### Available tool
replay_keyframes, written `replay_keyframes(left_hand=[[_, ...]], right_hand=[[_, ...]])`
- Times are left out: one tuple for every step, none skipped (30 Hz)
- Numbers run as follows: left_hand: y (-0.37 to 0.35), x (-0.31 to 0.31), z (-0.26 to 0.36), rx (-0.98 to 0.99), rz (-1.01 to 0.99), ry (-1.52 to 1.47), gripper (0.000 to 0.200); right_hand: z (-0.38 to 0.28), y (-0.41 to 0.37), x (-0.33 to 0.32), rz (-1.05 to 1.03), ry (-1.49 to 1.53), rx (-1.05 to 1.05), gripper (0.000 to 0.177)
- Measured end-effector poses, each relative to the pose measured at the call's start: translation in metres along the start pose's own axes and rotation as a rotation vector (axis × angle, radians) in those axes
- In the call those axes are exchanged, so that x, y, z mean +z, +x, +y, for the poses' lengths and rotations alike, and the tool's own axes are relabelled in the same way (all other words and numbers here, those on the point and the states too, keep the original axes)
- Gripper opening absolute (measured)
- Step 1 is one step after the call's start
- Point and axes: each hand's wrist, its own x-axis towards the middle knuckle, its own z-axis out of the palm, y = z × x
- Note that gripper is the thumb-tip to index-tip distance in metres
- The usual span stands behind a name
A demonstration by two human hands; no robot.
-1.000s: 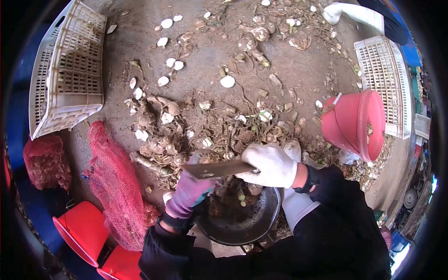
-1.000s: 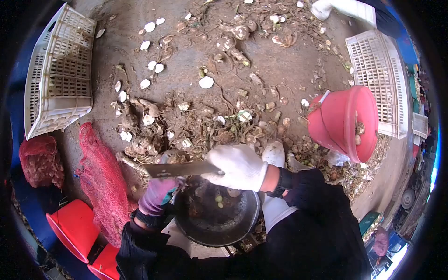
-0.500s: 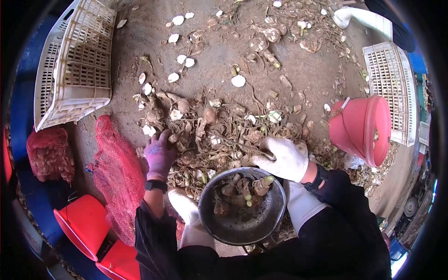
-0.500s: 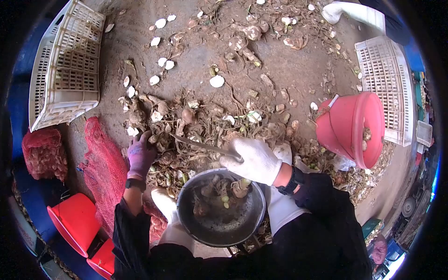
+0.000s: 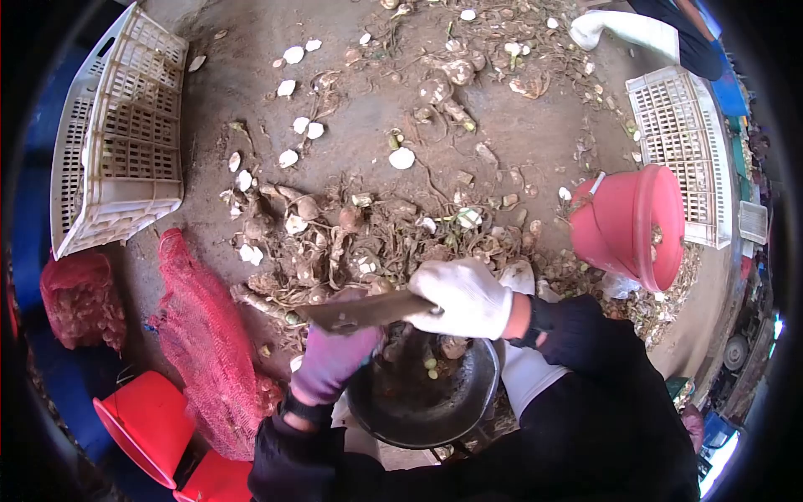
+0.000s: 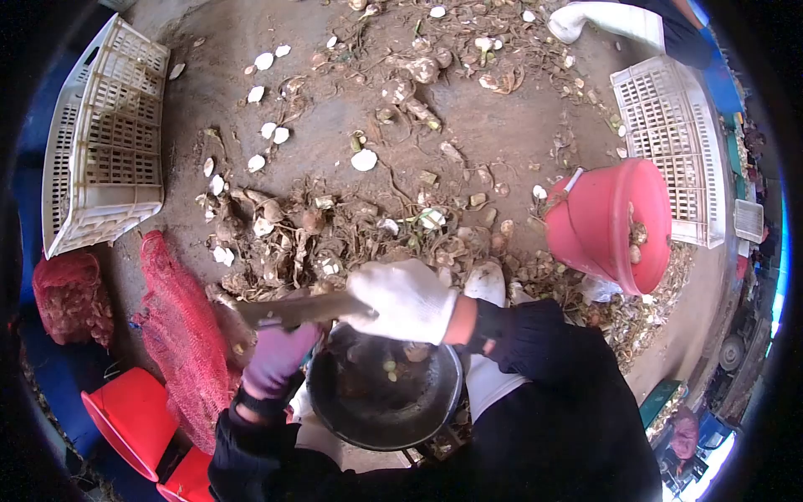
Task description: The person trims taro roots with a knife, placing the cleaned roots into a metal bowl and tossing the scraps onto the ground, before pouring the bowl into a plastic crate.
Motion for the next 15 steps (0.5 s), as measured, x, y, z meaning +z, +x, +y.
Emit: replay_keyframes(left_hand=[[-0.006,0.002,0.011,0.0,-0.007,-0.005,0.015],[-0.01,0.002,0.019,-0.06,-0.042,-0.021,0.015],[-0.01,0.0,0.024,-0.111,-0.068,-0.032,0.015],[-0.005,-0.003,0.025,-0.101,-0.056,-0.027,0.015],[-0.003,-0.003,0.021,-0.141,-0.08,-0.174,0.027],[-0.006,-0.001,0.015,-0.198,-0.107,-0.325,0.039],[-0.003,0.002,0.009,-0.226,-0.124,-0.474,0.051],[0.001,0.016,-0.002,-0.256,-0.194,-0.571,0.074],[0.0,0.02,-0.003,-0.212,-0.259,-0.578,0.084],[-0.005,0.021,-0.007,-0.21,-0.337,-0.657,0.085],[-0.008,0.022,-0.01,-0.203,-0.423,-0.73,0.086],[-0.006,0.026,-0.008,-0.2,-0.416,-0.728,0.086],[-0.004,0.033,-0.007,-0.11,-0.384,-0.605,0.084],[-0.002,0.037,-0.007,-0.023,-0.354,-0.482,0.081],[-0.001,0.035,-0.011,-0.024,-0.355,-0.483,0.081]], right_hand=[[0.009,0.001,0.003,-0.124,-0.035,0.121,0.031],[0.026,0.001,0.007,-0.038,-0.129,0.139,0.031],[0.047,-0.004,0.013,-0.007,-0.093,0.241,0.034],[0.049,-0.01,0.008,0.037,-0.051,0.211,0.036],[0.045,-0.015,0.007,0.063,0.0,0.183,0.038],[0.029,-0.017,-0.001,0.059,0.03,0.229,0.04],[0.022,-0.013,-0.004,0.047,0.034,0.208,0.04],[0.015,-0.011,-0.004,0.076,0.146,0.175,0.04],[0.01,-0.011,-0.001,0.101,0.265,0.15,0.04],[0.013,-0.012,0.004,0.14,0.232,0.156,0.038],[0.014,-0.014,0.004,0.125,0.225,0.262,0.036],[0.012,-0.011,0.002,0.123,0.279,0.336,0.036],[0.01,-0.01,-0.001,0.12,0.333,0.413,0.036],[0.018,-0.012,0.008,0.127,0.369,0.423,0.039],[0.024,-0.014,0.016,0.128,0.369,0.424,0.039]])
